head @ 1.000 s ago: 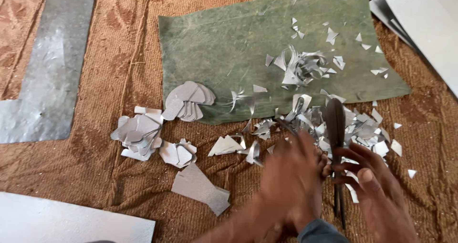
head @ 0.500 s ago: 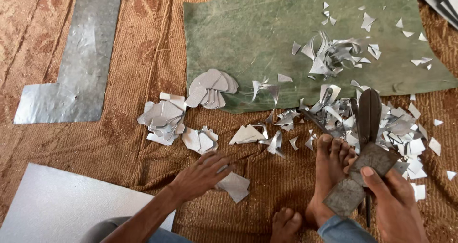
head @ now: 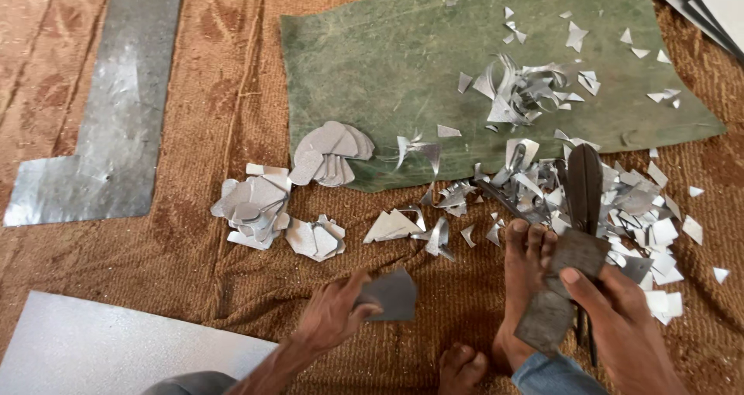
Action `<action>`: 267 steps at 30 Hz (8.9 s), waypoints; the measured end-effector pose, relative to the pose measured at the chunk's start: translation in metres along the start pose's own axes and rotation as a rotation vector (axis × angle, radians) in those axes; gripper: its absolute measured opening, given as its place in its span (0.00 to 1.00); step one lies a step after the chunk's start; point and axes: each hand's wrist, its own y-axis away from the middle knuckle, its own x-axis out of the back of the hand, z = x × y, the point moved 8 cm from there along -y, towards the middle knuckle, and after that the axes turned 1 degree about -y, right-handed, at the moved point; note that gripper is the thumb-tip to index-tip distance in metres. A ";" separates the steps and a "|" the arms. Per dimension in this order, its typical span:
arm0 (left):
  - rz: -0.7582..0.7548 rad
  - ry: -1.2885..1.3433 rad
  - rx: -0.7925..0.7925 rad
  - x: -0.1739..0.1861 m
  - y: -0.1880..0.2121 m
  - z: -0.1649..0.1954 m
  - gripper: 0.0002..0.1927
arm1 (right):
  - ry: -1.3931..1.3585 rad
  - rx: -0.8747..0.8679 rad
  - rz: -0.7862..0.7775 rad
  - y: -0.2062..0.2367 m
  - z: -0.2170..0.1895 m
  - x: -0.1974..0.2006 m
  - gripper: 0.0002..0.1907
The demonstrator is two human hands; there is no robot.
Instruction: The person sits on the floor and uses large shears to cut rectangular metal sheets into smaller pieces. The cut pieces are placed in a pile nearby while offcuts accumulate on a green mat.
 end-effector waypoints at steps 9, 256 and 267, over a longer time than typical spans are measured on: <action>0.240 1.318 0.209 -0.016 0.005 0.108 0.37 | 0.448 0.644 -0.231 -0.012 -0.027 -0.059 0.21; 0.373 0.562 -0.312 0.018 -0.175 0.272 0.17 | 0.353 -0.225 -0.020 0.025 0.073 0.019 0.45; 0.481 0.579 -0.408 0.021 -0.172 0.274 0.19 | 0.266 -0.298 -0.166 0.012 0.086 0.021 0.39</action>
